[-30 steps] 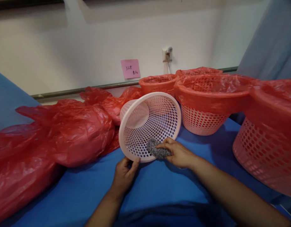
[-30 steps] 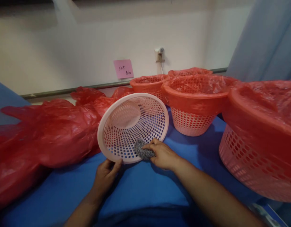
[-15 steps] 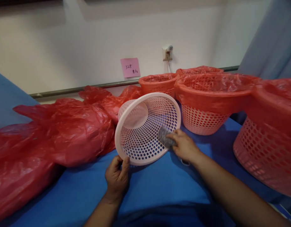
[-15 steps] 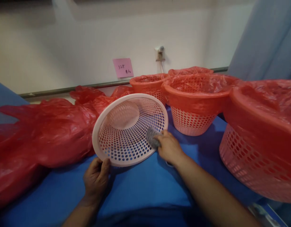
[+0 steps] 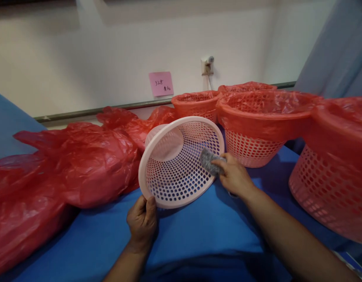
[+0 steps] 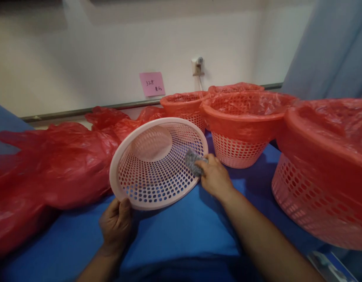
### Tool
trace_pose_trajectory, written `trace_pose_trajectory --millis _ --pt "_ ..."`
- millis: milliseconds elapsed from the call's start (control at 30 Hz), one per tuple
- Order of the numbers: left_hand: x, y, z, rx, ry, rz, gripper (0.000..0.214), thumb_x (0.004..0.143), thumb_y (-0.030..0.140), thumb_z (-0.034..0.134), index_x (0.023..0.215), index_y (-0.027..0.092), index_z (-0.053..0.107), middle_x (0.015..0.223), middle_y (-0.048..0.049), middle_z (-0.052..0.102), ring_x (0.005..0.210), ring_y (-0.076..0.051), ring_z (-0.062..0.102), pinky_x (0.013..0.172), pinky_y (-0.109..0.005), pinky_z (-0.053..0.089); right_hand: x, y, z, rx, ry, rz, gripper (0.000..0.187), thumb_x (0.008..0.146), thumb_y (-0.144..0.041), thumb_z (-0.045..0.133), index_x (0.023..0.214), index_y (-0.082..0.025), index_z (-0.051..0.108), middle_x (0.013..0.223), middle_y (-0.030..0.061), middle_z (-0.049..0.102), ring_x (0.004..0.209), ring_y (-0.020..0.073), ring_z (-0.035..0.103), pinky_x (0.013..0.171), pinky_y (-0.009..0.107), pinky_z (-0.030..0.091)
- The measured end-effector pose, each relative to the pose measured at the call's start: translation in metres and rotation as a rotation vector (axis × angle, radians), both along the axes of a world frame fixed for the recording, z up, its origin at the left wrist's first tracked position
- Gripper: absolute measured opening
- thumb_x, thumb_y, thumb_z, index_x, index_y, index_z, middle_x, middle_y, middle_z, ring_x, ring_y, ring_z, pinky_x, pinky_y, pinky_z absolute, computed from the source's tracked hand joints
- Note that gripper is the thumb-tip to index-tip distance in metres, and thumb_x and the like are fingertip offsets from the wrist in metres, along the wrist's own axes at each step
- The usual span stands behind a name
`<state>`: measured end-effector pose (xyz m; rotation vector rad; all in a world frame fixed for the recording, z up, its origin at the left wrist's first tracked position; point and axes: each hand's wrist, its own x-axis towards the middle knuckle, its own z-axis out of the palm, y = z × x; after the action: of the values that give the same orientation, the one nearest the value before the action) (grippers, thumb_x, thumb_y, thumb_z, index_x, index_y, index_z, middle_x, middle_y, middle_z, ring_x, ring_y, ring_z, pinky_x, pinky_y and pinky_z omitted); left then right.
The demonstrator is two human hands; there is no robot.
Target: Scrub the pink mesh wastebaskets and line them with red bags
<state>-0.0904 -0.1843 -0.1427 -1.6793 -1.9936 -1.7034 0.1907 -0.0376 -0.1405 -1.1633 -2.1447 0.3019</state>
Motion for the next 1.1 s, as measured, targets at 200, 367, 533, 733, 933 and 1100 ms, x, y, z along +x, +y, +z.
trace_pose_trajectory --millis 200,367,533,733,933,1100 --pt "-0.002 0.004 -0.005 -0.11 -0.018 -0.117 0.027 0.089 0.041 0.061 0.08 0.017 0.068 0.07 -0.0023 0.07 0.062 -0.017 0.063 0.06 -0.025 0.051 -0.015 -0.014 -0.005 -0.261 -0.075 0.305 0.065 0.067 0.002 0.054 0.123 -0.028 0.069 0.108 0.0043 0.057 0.103 0.0193 0.059 0.097 0.034 0.05" --pt "0.012 0.013 -0.004 -0.442 0.016 -0.375 0.026 0.087 0.04 0.063 0.083 0.017 0.075 0.078 -0.0042 0.077 0.067 -0.019 0.068 0.065 -0.027 0.056 -0.009 -0.006 -0.01 -0.347 0.004 0.346 0.062 0.069 -0.001 0.057 0.124 -0.026 0.069 0.108 0.0044 0.057 0.102 0.0184 0.06 0.099 0.035 0.05" --pt "0.013 0.012 -0.001 -0.306 0.04 -0.334 0.029 0.09 0.038 0.058 0.082 0.015 0.073 0.074 -0.0036 0.074 0.067 -0.018 0.067 0.066 -0.026 0.055 -0.015 -0.007 -0.015 -0.347 0.082 0.453 0.066 0.068 0.0 0.058 0.126 -0.028 0.068 0.113 0.0041 0.058 0.107 0.0191 0.06 0.101 0.037 0.05" --pt "0.005 0.006 -0.001 -0.12 0.101 -0.206 0.029 0.095 0.035 0.05 0.089 0.015 0.069 0.073 -0.0032 0.071 0.066 -0.017 0.066 0.065 -0.025 0.054 -0.029 -0.02 0.008 0.114 0.578 0.187 0.052 0.083 -0.015 0.064 0.132 -0.032 0.062 0.133 0.0064 0.05 0.127 0.0236 0.053 0.11 0.045 0.045" --pt "0.002 0.008 -0.007 -0.119 0.201 -0.234 0.029 0.098 0.034 0.047 0.093 0.015 0.068 0.08 -0.0052 0.073 0.069 -0.018 0.068 0.068 -0.026 0.055 -0.037 0.006 0.088 0.406 0.607 -0.029 0.058 0.083 -0.016 0.063 0.139 -0.028 0.057 0.138 0.0083 0.051 0.131 0.0252 0.052 0.115 0.048 0.041" --pt "0.0 0.008 -0.009 -0.147 0.246 -0.248 0.028 0.099 0.033 0.045 0.09 0.016 0.066 0.079 -0.0057 0.072 0.069 -0.018 0.068 0.067 -0.027 0.055 -0.07 -0.007 0.131 0.435 0.527 0.208 0.059 0.082 -0.012 0.061 0.138 -0.028 0.056 0.14 0.008 0.052 0.132 0.0249 0.052 0.115 0.048 0.041"
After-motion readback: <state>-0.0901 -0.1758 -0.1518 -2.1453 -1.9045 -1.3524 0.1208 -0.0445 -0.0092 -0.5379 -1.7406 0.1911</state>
